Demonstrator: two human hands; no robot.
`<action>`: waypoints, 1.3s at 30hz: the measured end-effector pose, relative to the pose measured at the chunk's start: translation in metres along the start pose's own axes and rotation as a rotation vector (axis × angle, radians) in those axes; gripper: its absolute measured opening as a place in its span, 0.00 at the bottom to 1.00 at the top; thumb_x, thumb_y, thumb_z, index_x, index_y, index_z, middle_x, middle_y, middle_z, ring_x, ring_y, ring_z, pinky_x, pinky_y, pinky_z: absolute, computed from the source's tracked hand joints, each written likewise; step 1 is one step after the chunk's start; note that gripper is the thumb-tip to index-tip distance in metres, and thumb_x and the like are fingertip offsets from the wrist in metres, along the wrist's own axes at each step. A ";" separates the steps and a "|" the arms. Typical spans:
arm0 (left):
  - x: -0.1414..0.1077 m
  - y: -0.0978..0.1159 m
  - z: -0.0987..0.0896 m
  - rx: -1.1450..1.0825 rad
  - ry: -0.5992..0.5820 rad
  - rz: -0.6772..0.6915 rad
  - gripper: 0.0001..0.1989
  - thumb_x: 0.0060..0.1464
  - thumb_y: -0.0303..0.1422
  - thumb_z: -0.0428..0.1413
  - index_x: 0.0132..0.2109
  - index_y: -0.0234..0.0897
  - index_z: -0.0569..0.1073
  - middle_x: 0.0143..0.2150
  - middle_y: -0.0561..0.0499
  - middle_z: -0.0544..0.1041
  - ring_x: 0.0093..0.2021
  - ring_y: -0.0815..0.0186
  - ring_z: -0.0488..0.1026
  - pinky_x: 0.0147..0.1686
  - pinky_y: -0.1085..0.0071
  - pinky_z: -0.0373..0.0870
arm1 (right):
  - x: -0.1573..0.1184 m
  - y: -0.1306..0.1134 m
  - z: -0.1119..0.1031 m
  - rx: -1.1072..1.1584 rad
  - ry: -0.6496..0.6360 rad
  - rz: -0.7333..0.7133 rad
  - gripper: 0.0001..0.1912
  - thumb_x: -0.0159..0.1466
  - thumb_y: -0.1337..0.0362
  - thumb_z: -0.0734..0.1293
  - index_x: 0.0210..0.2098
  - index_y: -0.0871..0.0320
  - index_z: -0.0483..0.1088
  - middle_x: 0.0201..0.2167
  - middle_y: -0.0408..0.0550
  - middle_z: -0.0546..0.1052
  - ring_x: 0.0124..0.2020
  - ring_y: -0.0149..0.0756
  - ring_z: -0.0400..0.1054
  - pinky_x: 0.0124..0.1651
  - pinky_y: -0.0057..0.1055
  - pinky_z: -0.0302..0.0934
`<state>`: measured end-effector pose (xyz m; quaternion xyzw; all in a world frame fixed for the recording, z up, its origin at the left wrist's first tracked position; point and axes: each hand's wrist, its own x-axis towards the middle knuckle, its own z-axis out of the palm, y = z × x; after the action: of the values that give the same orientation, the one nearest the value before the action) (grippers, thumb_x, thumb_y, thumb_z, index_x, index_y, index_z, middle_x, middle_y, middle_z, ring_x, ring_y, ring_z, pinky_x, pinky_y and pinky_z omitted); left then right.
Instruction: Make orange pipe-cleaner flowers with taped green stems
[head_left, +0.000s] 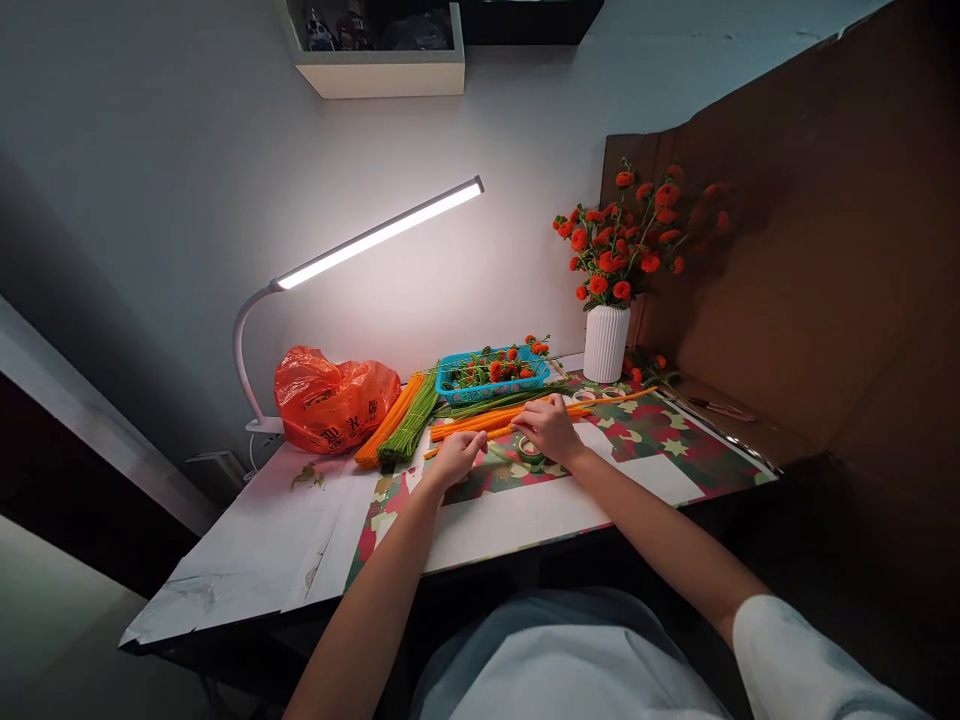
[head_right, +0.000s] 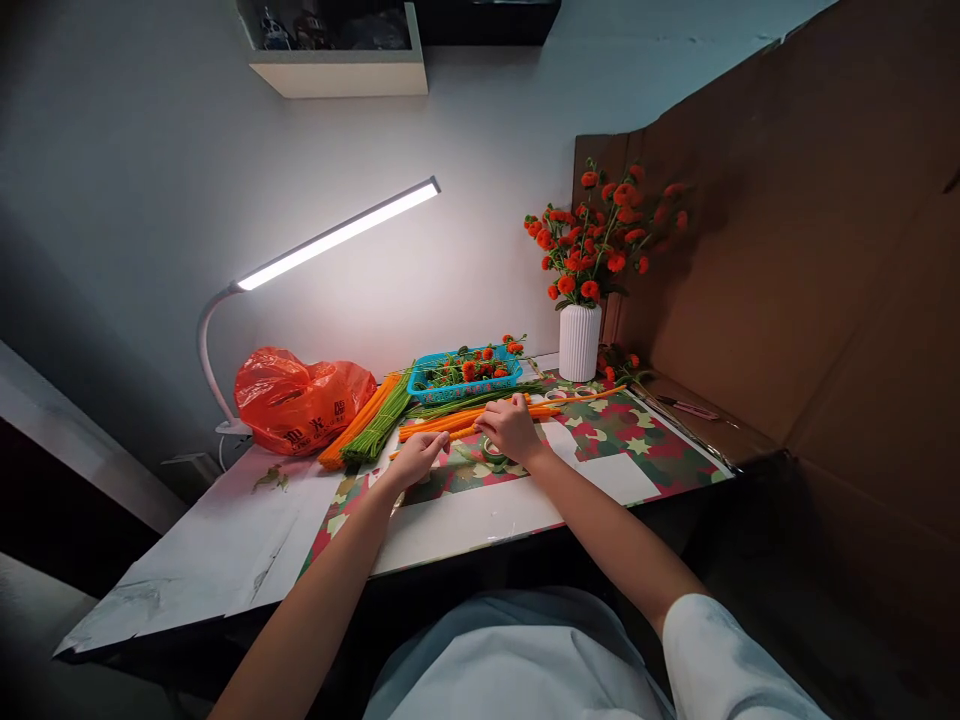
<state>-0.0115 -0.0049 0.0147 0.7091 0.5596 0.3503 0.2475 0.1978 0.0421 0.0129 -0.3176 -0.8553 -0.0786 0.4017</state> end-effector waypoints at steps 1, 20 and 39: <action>0.001 0.000 0.001 0.009 0.039 -0.006 0.22 0.54 0.48 0.44 0.23 0.36 0.68 0.15 0.56 0.57 0.19 0.68 0.57 0.23 0.73 0.51 | 0.000 -0.002 0.000 -0.018 0.018 0.004 0.10 0.65 0.64 0.64 0.30 0.57 0.75 0.30 0.45 0.78 0.35 0.33 0.66 0.42 0.36 0.42; 0.006 -0.008 0.009 -0.678 -0.033 -0.149 0.25 0.45 0.56 0.54 0.26 0.36 0.62 0.16 0.64 0.46 0.15 0.78 0.39 0.16 0.78 0.38 | 0.003 0.003 0.016 0.918 0.002 0.419 0.18 0.52 0.50 0.71 0.31 0.58 0.79 0.31 0.51 0.78 0.33 0.38 0.70 0.34 0.32 0.62; -0.008 -0.005 -0.014 -0.123 -0.445 -0.007 0.29 0.52 0.57 0.47 0.31 0.32 0.72 0.17 0.60 0.49 0.17 0.75 0.45 0.18 0.74 0.40 | -0.002 0.036 0.001 0.865 -0.460 0.419 0.15 0.44 0.55 0.75 0.24 0.62 0.78 0.21 0.46 0.75 0.22 0.29 0.63 0.24 0.26 0.55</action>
<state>-0.0260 -0.0119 0.0181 0.7504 0.4713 0.2178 0.4090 0.2195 0.0701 0.0063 -0.2960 -0.7937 0.4351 0.3051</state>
